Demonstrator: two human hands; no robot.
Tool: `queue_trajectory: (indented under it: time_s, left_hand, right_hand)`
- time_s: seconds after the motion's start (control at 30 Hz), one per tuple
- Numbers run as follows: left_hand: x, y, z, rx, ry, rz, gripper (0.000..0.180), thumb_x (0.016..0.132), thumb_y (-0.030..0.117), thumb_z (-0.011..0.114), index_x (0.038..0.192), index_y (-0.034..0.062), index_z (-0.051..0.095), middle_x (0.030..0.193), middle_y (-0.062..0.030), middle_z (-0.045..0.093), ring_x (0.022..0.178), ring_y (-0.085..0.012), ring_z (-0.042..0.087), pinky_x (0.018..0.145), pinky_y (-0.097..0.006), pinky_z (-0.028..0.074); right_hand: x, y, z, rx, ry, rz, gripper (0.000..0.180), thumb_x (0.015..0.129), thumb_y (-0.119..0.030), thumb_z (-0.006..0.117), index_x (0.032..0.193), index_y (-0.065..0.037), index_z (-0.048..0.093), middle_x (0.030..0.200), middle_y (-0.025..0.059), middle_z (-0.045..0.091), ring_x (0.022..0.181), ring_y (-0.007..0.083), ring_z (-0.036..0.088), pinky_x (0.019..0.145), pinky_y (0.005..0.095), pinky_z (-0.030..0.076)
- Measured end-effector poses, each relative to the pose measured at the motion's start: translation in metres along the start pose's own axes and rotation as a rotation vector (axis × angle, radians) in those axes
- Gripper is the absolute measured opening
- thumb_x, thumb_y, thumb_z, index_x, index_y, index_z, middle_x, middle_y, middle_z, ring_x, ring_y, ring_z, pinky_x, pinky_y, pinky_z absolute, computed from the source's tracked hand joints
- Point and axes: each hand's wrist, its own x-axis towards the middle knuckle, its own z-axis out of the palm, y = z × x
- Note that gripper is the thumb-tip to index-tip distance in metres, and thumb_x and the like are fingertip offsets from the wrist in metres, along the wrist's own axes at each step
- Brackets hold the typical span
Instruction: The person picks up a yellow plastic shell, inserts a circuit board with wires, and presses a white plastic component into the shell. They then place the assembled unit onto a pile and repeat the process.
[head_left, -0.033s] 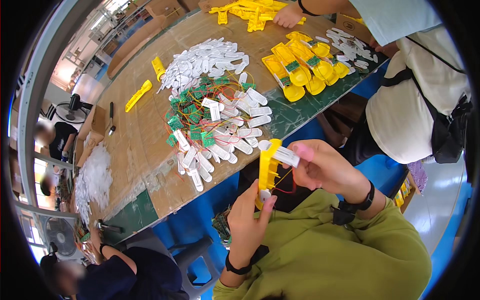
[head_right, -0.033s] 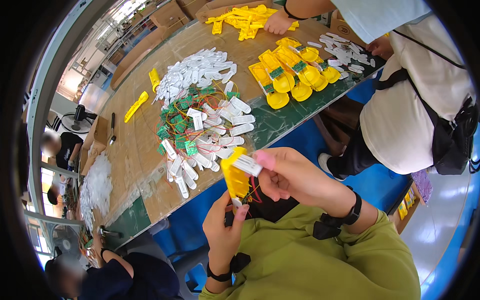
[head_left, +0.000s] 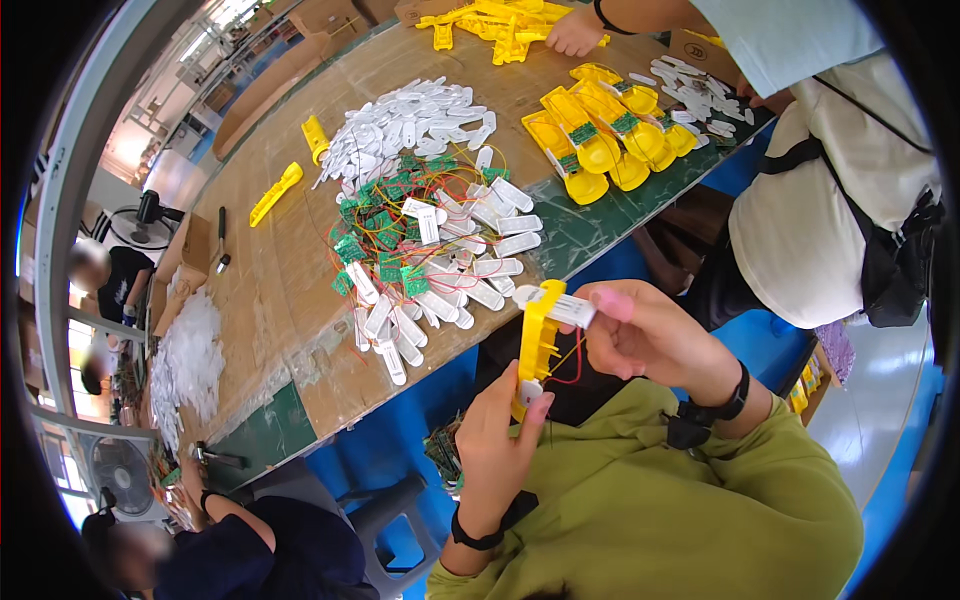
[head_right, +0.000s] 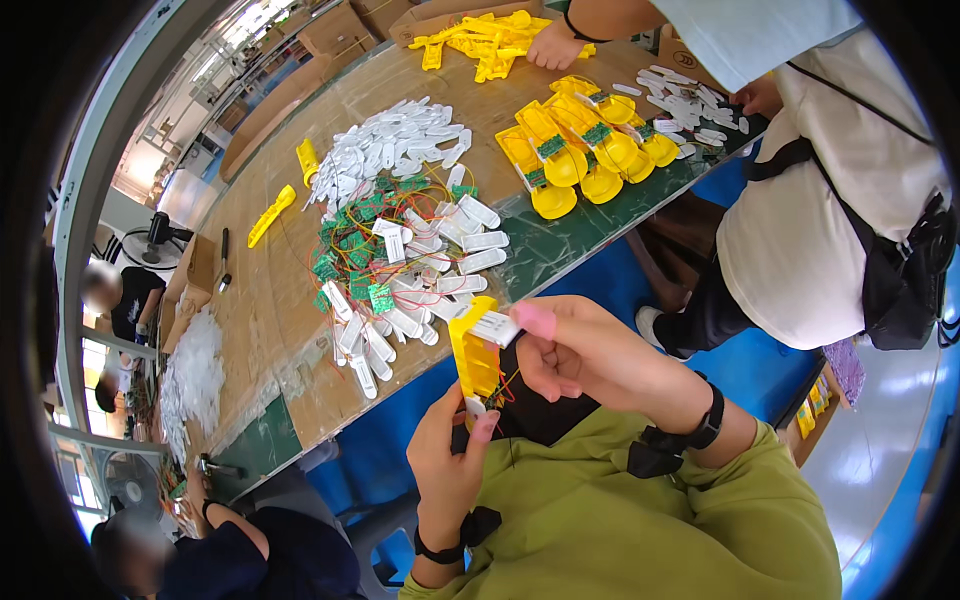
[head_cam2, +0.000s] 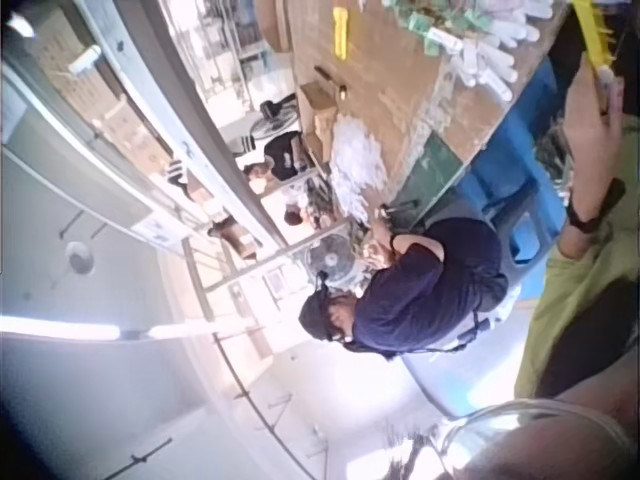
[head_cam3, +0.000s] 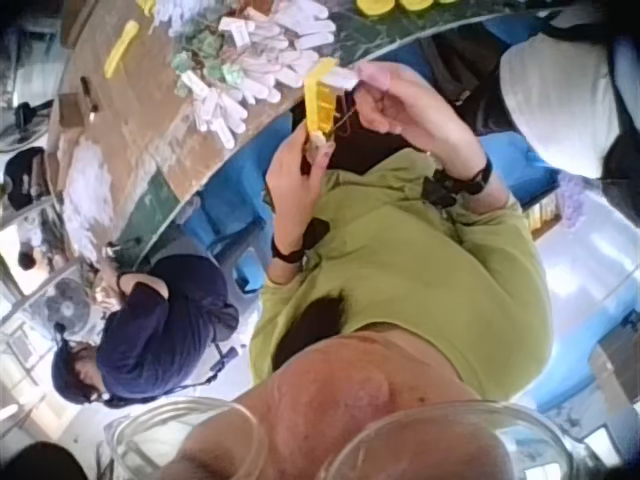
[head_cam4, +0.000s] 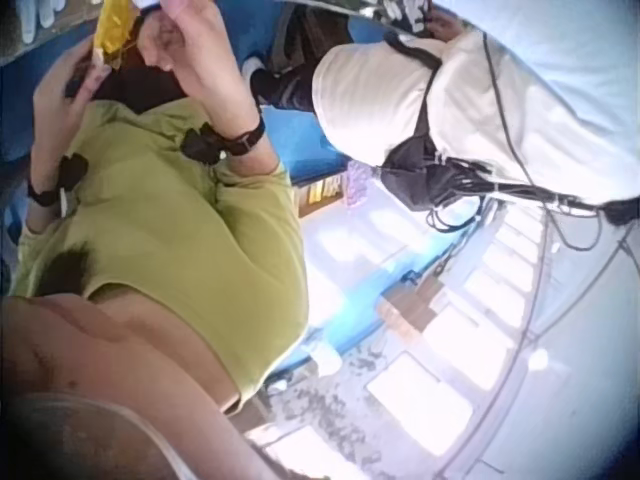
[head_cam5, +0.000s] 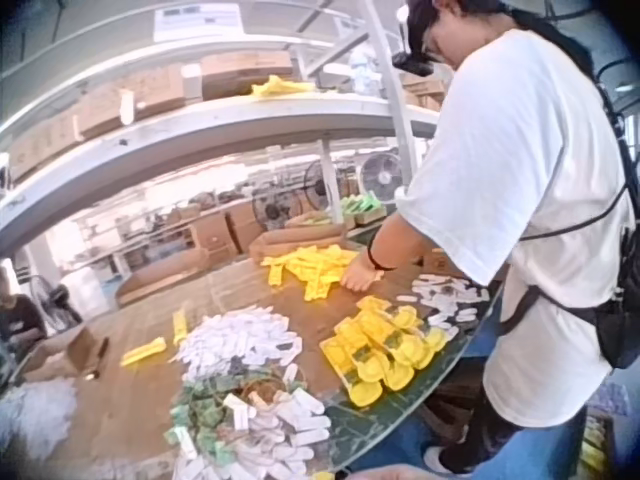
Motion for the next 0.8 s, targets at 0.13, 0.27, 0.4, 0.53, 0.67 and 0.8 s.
queue_trajectory:
  time_s: [0.13,0.27,0.4,0.53,0.67,0.8]
  left_hand:
    - [-0.002,0.001,0.001,-0.004,-0.086,-0.032,0.038,0.070,0.015,0.068,0.101,-0.0021,0.054,0.083,-0.0142,0.058,0.069,-0.0251,0.057,0.061,-0.031,0.046]
    - [-0.006,0.001,0.005,-0.063,-0.237,-0.017,0.037,0.071,0.015,0.067,0.101,-0.0022,0.053,0.083,-0.0142,0.059,0.070,-0.0252,0.058,0.062,-0.031,0.047]
    - [-0.007,0.004,0.001,-0.271,-0.387,-0.143,0.037,0.072,0.016,0.066,0.102,-0.0025,0.053,0.084,-0.0142,0.059,0.071,-0.0238,0.059,0.063,-0.029,0.047]
    - [0.002,0.017,-0.012,-0.470,-0.452,-0.197,0.035,0.075,0.017,0.063,0.103,-0.0026,0.053,0.087,-0.0136,0.060,0.073,-0.0203,0.060,0.064,-0.027,0.049]
    - [0.010,0.019,-0.014,-0.387,-0.437,-0.159,0.035,0.075,0.015,0.064,0.103,-0.0023,0.053,0.087,-0.0130,0.060,0.074,-0.0192,0.060,0.063,-0.027,0.049]
    - [0.015,0.010,-0.001,-0.448,-0.425,-0.198,0.035,0.074,0.013,0.064,0.103,-0.0021,0.053,0.086,-0.0125,0.060,0.074,-0.0186,0.060,0.064,-0.026,0.049]
  right_hand:
    - [-0.003,-0.003,-0.012,-0.172,-0.023,0.022,0.029,0.086,-0.031,0.047,0.085,-0.002,0.050,0.051,0.0028,0.049,0.040,0.0047,0.038,0.037,0.0183,0.026]
    - [-0.008,-0.001,-0.020,-0.702,0.263,-0.092,0.023,0.080,-0.021,0.057,0.088,-0.001,0.051,0.054,-0.0004,0.048,0.045,0.0064,0.040,0.042,0.0220,0.030]
    - [-0.007,0.001,-0.021,-1.192,0.367,-0.286,0.024,0.084,-0.020,0.051,0.095,0.000,0.051,0.079,0.0030,0.057,0.071,0.0111,0.053,0.063,0.0264,0.043]
    - [-0.008,0.009,-0.024,-0.490,-0.144,-0.192,0.039,0.091,-0.033,0.034,0.104,0.001,0.049,0.113,0.0109,0.048,0.107,0.0157,0.043,0.091,0.0288,0.033]
    - [-0.004,0.014,-0.028,-0.381,-0.094,-0.207,0.043,0.090,-0.037,0.034,0.103,0.001,0.050,0.101,0.0075,0.053,0.096,0.0132,0.048,0.084,0.0270,0.037]
    - [0.003,0.020,-0.039,-0.342,-0.014,-0.146,0.043,0.090,-0.037,0.036,0.100,0.001,0.050,0.090,0.0034,0.054,0.084,0.0098,0.049,0.076,0.0246,0.039]
